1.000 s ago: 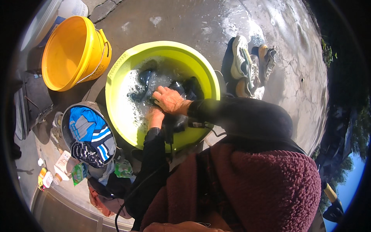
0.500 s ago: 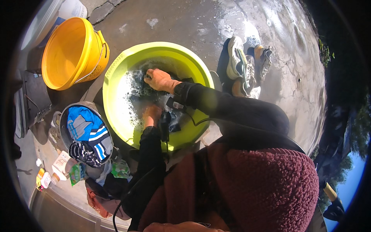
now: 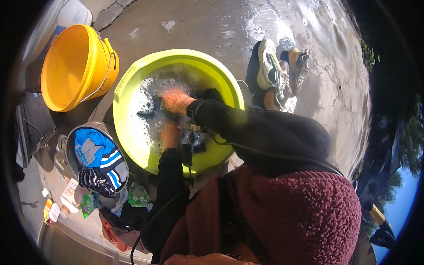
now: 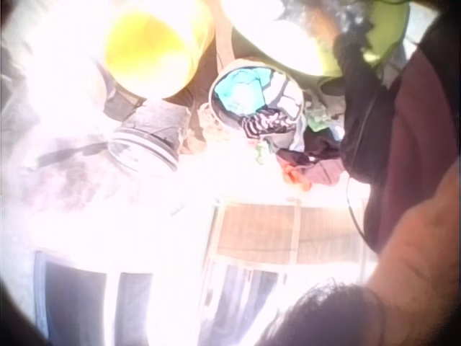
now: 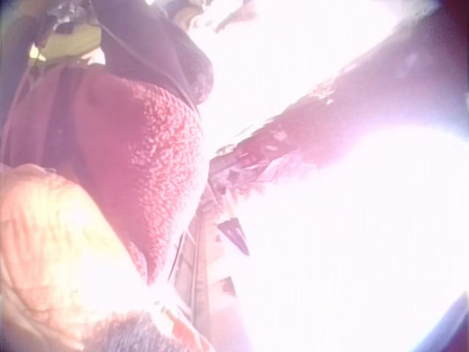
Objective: The person washes clothes by hand in a green basin filled with soapy water. They scrub and rinse a striped garment and a pair of jeans, repeatedly submerging and wringing them before placing them into a nearby bucket.
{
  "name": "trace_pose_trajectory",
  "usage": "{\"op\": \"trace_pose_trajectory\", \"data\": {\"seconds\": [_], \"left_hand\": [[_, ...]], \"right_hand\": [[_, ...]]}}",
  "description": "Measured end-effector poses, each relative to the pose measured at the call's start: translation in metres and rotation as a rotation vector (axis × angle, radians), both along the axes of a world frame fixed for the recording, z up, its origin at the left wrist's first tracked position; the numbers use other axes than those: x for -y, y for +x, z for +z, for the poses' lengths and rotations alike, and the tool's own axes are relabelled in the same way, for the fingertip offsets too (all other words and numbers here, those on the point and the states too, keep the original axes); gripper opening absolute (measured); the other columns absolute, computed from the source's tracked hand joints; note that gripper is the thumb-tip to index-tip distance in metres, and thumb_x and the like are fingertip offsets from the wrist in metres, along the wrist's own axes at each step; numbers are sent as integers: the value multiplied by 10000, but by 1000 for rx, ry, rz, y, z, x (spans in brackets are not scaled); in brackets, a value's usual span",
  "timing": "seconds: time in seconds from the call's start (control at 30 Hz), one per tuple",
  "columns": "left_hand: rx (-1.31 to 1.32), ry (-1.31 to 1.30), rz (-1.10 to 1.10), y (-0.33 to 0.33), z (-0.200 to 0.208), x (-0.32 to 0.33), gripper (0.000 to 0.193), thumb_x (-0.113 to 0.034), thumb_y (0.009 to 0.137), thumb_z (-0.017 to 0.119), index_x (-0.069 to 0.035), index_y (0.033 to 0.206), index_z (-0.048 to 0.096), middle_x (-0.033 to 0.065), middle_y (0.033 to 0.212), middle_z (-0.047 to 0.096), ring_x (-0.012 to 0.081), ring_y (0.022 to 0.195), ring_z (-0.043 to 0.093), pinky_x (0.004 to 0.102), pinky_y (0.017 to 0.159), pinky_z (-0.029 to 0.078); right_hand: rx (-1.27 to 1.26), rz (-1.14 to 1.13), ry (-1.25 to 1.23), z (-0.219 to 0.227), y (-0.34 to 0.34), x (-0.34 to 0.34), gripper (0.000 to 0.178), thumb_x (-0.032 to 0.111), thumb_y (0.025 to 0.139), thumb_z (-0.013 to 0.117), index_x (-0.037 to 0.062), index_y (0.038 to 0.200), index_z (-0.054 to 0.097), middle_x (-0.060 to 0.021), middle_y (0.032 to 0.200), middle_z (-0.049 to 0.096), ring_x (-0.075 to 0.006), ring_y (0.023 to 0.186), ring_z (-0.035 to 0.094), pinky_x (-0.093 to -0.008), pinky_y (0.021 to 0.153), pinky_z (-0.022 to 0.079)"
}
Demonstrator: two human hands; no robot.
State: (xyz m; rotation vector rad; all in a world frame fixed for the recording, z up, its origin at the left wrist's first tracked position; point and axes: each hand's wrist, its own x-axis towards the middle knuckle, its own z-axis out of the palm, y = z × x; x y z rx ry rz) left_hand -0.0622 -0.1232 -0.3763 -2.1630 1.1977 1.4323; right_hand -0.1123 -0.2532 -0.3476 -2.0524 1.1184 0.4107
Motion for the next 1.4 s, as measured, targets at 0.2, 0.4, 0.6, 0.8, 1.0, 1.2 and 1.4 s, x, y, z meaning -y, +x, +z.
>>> {"op": "trace_pose_trajectory", "data": {"seconds": [0.2,0.4,0.6,0.8,1.0,1.2,1.4], "left_hand": [[-45,-129,-51,1,-1,-16,483,-492,916,508,-79,1102,679,220,1189,628,393,1066,626,487,886,505],[-46,-214,32,5,10,-11,341,-320,869,556,-72,1052,701,184,1096,671,375,1078,621,443,891,504],[-45,-31,135,1,19,0,445,-302,890,504,-5,1197,628,223,1265,595,380,1190,564,437,992,451],[92,-142,187,0,32,-3,590,-329,863,631,-72,1361,449,211,1372,507,371,1220,537,448,999,450],[101,-381,159,14,67,-11,763,-300,832,710,-80,1453,327,218,1388,466,384,1249,497,458,1032,419],[-303,-971,272,25,95,-6,492,-220,911,631,-42,1349,497,236,1339,520,379,1237,500,430,1022,412],[-665,-822,607,29,136,-4,523,-402,1022,420,29,1281,561,134,1227,624,228,1134,564,338,981,415]], "right_hand": [[-15,-175,25,19,-8,28,377,317,889,595,39,1144,611,-214,1085,644,-393,1050,595,-437,898,481],[-105,-265,-175,52,-90,16,561,440,874,627,56,1272,533,-211,1172,611,-388,1097,576,-447,922,463],[-36,-422,20,38,-138,-29,702,372,804,702,-10,1339,455,-247,1247,572,-362,1169,546,-391,972,431],[141,-861,292,88,-129,-37,446,195,799,706,-74,1140,605,-204,1049,665,-328,1009,637,-397,867,496],[602,-1160,666,171,-106,-48,165,82,869,651,-17,1000,653,-122,862,686,-214,700,660,-344,658,551],[726,-955,777,238,-96,-59,229,153,895,643,-6,1059,644,-87,974,688,-175,878,650,-312,805,514],[940,-812,723,309,-82,-61,249,172,888,649,6,1074,647,-70,972,685,-155,854,646,-292,801,513]]}}
